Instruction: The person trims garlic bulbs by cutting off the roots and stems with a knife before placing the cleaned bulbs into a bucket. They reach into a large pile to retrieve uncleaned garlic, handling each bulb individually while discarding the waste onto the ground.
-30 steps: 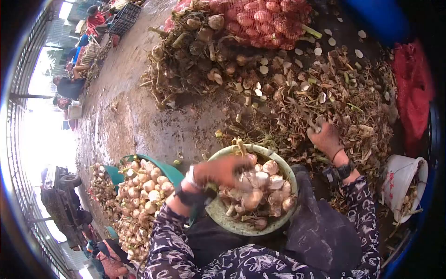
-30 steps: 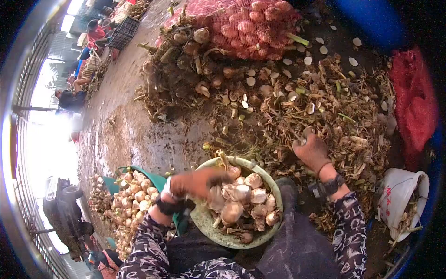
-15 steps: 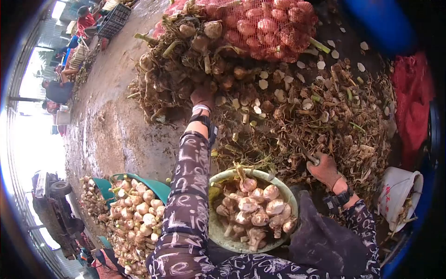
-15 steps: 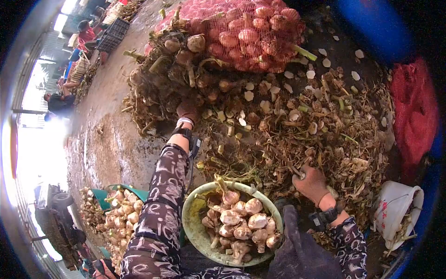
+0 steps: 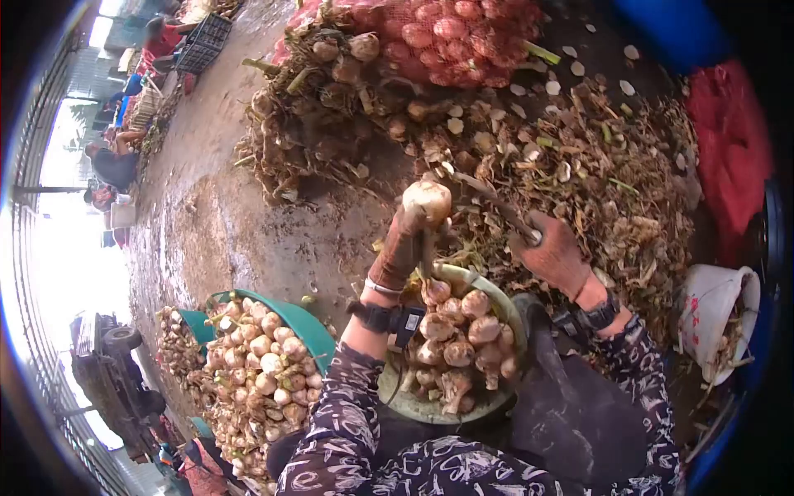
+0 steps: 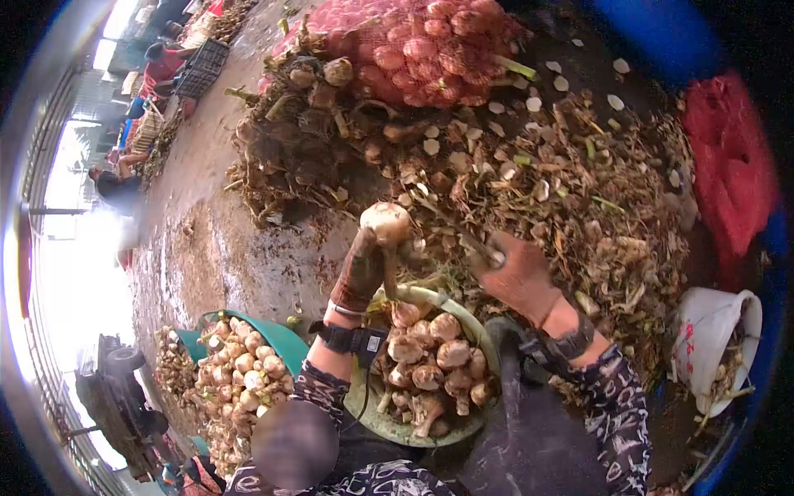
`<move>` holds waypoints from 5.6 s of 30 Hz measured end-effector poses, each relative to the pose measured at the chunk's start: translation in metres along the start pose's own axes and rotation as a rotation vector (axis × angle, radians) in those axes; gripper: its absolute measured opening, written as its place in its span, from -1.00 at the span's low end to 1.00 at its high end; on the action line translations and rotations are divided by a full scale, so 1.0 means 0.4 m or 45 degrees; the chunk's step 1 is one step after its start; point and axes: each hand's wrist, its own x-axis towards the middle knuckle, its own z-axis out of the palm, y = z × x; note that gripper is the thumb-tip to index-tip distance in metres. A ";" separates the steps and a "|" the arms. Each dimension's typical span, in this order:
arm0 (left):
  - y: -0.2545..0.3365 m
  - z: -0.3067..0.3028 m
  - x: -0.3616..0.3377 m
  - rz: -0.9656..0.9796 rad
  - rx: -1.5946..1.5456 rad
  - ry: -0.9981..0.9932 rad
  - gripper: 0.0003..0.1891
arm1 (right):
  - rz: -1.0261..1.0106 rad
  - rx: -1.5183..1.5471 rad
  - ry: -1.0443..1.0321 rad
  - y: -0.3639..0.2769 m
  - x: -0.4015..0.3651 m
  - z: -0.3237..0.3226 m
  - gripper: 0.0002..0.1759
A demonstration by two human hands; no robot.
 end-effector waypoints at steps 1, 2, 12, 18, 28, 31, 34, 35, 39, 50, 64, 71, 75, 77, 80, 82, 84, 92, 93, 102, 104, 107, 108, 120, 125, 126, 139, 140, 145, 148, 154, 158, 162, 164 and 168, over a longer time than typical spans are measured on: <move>0.001 0.016 -0.016 0.000 0.392 0.041 -0.57 | 0.013 0.002 0.004 -0.026 0.001 -0.006 -0.70; 0.002 0.032 -0.032 0.002 0.785 0.080 -0.58 | -0.070 0.036 -0.003 -0.053 0.001 -0.012 -0.71; -0.032 0.055 -0.135 0.596 2.104 -0.404 -0.66 | -0.503 -0.052 0.005 -0.126 -0.025 -0.017 -0.72; -0.064 0.180 -0.174 -0.139 0.961 0.225 -0.68 | -0.542 -0.174 0.123 -0.019 -0.017 0.036 -0.79; 0.014 0.129 -0.138 0.201 0.940 0.388 -0.45 | 0.179 -0.076 0.121 0.178 -0.030 0.006 -0.72; 0.006 0.072 -0.171 0.210 0.190 0.326 -0.43 | 0.093 0.087 0.183 0.142 -0.068 0.055 -0.73; -0.027 0.080 -0.166 0.136 -0.164 0.461 -0.47 | 0.019 0.135 0.219 0.090 -0.034 0.048 -0.73; -0.048 0.087 -0.156 0.157 -0.265 0.587 -0.51 | 0.037 0.109 0.200 0.056 -0.020 0.031 -0.74; -0.088 0.110 -0.127 0.142 -0.519 0.605 -0.65 | -0.244 0.624 0.582 -0.146 0.045 -0.088 -0.79; 0.141 -0.004 -0.036 -0.165 1.953 -0.310 -0.16 | 0.356 0.125 -0.378 0.131 -0.060 0.028 -0.66; 0.115 -0.160 0.388 -0.034 2.933 0.241 -0.74 | 0.435 0.093 -0.312 0.162 -0.022 0.023 -0.69; 0.074 0.012 0.110 -0.033 0.952 0.059 -0.49 | 0.213 0.145 -0.124 0.074 0.003 -0.009 -0.76; 0.020 0.044 0.043 0.163 0.662 -0.029 -0.46 | 0.035 0.238 -0.010 0.032 0.006 -0.017 -0.78; 0.022 0.045 0.028 -0.118 0.621 -0.319 -0.47 | -0.015 0.203 0.009 -0.006 0.004 -0.035 -0.77; 0.022 0.108 -0.013 -0.072 0.814 -0.139 -0.50 | -0.032 0.104 -0.034 -0.068 -0.006 -0.060 -0.79; 0.017 0.116 -0.031 0.035 1.109 -0.010 -0.46 | -0.173 0.059 -0.030 -0.103 -0.012 -0.067 -0.82; 0.001 0.102 -0.044 -0.189 0.524 0.094 -0.42 | -0.305 0.000 -0.007 -0.133 -0.019 -0.069 -0.79; -0.015 0.072 -0.060 0.548 1.646 -0.226 -0.45 | -0.502 -0.184 0.106 -0.099 -0.013 -0.022 -0.68; -0.009 0.086 -0.064 0.607 1.798 -0.305 -0.48 | -0.502 -0.182 0.105 -0.095 -0.013 -0.017 -0.68; -0.016 0.110 -0.109 0.511 1.947 -0.056 -0.62 | -0.576 0.049 0.181 -0.026 0.019 0.071 -0.73; 0.012 0.191 -0.173 0.297 1.385 -0.194 -0.54 | -0.058 -0.248 -0.151 0.011 0.042 0.054 -0.76; 0.059 0.259 -0.225 0.255 1.343 -0.256 -0.44 | 0.284 -0.207 0.230 0.185 0.032 -0.052 -0.76; 0.064 0.257 -0.210 -0.048 1.192 -0.101 -0.40 | 0.352 -0.070 0.191 0.130 0.011 -0.104 -0.76; 0.013 0.079 -0.163 0.074 -0.195 0.416 -0.44 | -0.131 0.218 0.220 0.038 -0.001 0.044 -0.76; -0.023 0.133 -0.130 0.027 -0.424 0.194 -0.59 | -0.448 0.446 0.375 -0.099 0.065 -0.005 -0.86; -0.023 0.160 -0.146 0.126 -0.360 0.193 -0.59 | -0.559 0.310 0.194 -0.088 0.073 0.019 -0.87; 0.132 -0.227 0.322 0.535 2.811 0.274 -0.45 | 0.416 -0.003 -0.401 0.144 -0.012 0.021 -0.69; 0.127 -0.269 0.391 0.249 2.982 0.280 -0.53 | 0.406 0.036 -0.297 0.136 -0.020 0.023 -0.71; 0.137 -0.210 0.457 -0.192 2.852 0.328 -0.60 | 0.487 -0.081 -0.380 0.193 -0.030 0.009 -0.70; 0.110 -0.178 0.334 0.257 2.899 0.091 -0.57 | 0.264 0.150 -0.103 0.187 -0.006 0.002 -0.81; 0.052 -0.015 0.107 0.121 0.940 -0.336 -0.61 | 0.066 0.196 -0.069 -0.011 0.049 -0.038 -0.85; 0.011 0.014 0.028 -0.239 0.883 -0.146 -0.64 | -0.146 0.037 -0.043 -0.123 0.038 -0.055 -0.79; -0.032 0.071 -0.015 0.580 1.514 -0.221 -0.69 | -0.496 -0.092 0.118 -0.144 0.018 -0.048 -0.70; -0.053 0.073 -0.067 0.223 0.805 0.044 -0.80 | -0.511 -0.093 0.171 -0.137 0.007 -0.033 -0.67; -0.093 0.046 -0.112 -0.143 0.700 0.171 -0.78 | -0.474 -0.130 0.153 -0.098 0.001 -0.010 -0.67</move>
